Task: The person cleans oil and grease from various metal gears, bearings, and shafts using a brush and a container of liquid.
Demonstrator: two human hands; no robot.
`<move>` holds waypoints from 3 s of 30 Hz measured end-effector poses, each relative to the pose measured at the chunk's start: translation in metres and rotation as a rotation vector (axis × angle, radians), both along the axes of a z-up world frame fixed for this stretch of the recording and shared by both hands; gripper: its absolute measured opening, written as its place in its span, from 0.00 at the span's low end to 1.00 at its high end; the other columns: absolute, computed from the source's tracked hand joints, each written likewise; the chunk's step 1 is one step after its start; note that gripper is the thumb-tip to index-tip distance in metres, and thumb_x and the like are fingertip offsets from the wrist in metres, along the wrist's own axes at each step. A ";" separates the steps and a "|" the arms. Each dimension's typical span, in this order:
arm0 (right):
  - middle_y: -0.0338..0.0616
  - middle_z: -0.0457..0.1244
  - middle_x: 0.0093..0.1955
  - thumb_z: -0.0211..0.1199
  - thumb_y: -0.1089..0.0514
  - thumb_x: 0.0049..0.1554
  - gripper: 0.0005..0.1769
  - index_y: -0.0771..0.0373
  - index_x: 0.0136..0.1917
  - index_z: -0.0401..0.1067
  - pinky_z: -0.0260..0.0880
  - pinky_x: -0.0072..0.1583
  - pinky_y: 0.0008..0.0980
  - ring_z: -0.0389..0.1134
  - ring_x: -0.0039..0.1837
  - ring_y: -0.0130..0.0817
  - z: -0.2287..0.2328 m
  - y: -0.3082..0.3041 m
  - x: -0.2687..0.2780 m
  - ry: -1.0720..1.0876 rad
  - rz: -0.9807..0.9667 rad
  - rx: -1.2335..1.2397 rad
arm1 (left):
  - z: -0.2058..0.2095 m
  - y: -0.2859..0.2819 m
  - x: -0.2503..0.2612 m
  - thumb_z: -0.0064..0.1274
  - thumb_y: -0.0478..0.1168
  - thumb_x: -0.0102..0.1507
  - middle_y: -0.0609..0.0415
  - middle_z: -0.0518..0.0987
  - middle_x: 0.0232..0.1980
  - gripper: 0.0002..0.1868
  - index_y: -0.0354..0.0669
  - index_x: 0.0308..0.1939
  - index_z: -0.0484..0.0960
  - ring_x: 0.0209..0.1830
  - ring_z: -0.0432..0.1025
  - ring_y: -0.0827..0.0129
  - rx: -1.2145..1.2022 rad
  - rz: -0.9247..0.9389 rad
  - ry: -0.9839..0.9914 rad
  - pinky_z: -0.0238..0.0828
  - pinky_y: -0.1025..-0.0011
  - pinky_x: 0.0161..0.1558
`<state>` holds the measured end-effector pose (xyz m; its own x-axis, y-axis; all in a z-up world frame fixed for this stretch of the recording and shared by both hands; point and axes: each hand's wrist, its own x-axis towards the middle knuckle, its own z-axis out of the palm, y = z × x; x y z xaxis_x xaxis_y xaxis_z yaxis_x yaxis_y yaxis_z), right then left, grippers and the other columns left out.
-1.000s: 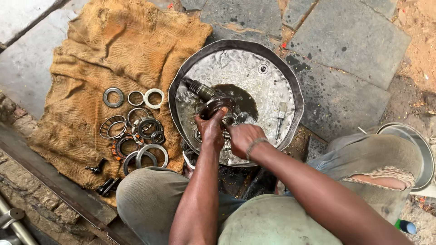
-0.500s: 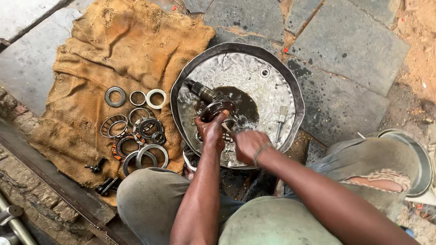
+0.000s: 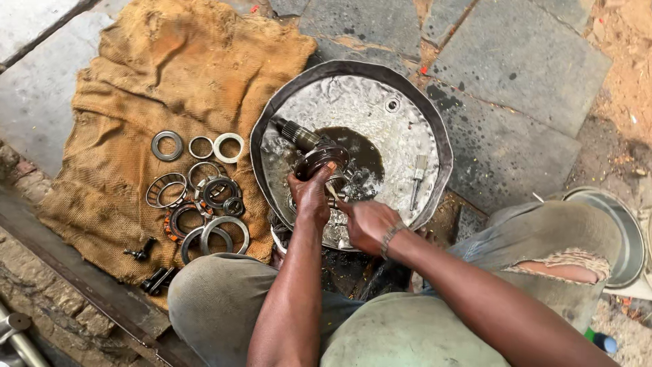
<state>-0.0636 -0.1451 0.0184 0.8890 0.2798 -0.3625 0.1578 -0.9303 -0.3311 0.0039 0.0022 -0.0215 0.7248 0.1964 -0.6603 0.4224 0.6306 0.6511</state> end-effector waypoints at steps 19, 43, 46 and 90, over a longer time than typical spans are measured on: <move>0.38 0.52 0.23 0.45 0.60 0.59 0.28 0.48 0.71 0.65 0.58 0.29 0.31 0.52 0.26 0.29 0.045 0.022 0.004 0.273 -0.050 -0.026 | 0.008 0.000 -0.002 0.73 0.35 0.43 0.40 0.72 0.64 0.57 0.45 0.70 0.54 0.68 0.65 0.49 -0.001 -0.005 -0.069 0.61 0.46 0.69; 0.50 0.65 0.32 0.51 0.64 0.51 0.27 0.58 0.65 0.65 0.71 0.40 0.44 0.69 0.37 0.44 0.039 0.021 0.016 0.066 0.181 -0.263 | 0.007 -0.003 -0.004 0.69 0.37 0.49 0.36 0.62 0.73 0.69 0.47 0.79 0.31 0.73 0.60 0.46 0.177 -0.064 0.135 0.50 0.44 0.75; 0.54 0.69 0.39 0.51 0.58 0.58 0.16 0.60 0.52 0.77 0.73 0.49 0.46 0.73 0.44 0.47 0.032 0.028 0.033 0.009 0.199 -0.291 | 0.011 -0.006 -0.005 0.70 0.37 0.48 0.35 0.62 0.72 0.67 0.46 0.78 0.35 0.71 0.62 0.46 0.199 -0.071 0.102 0.54 0.45 0.74; 0.35 0.56 0.26 0.46 0.55 0.67 0.19 0.63 0.57 0.77 0.57 0.29 0.28 0.55 0.27 0.25 0.037 0.027 0.035 0.357 -0.115 -0.182 | 0.021 0.003 -0.002 0.71 0.35 0.42 0.40 0.72 0.58 0.55 0.46 0.68 0.53 0.58 0.72 0.46 0.064 -0.054 0.016 0.73 0.41 0.63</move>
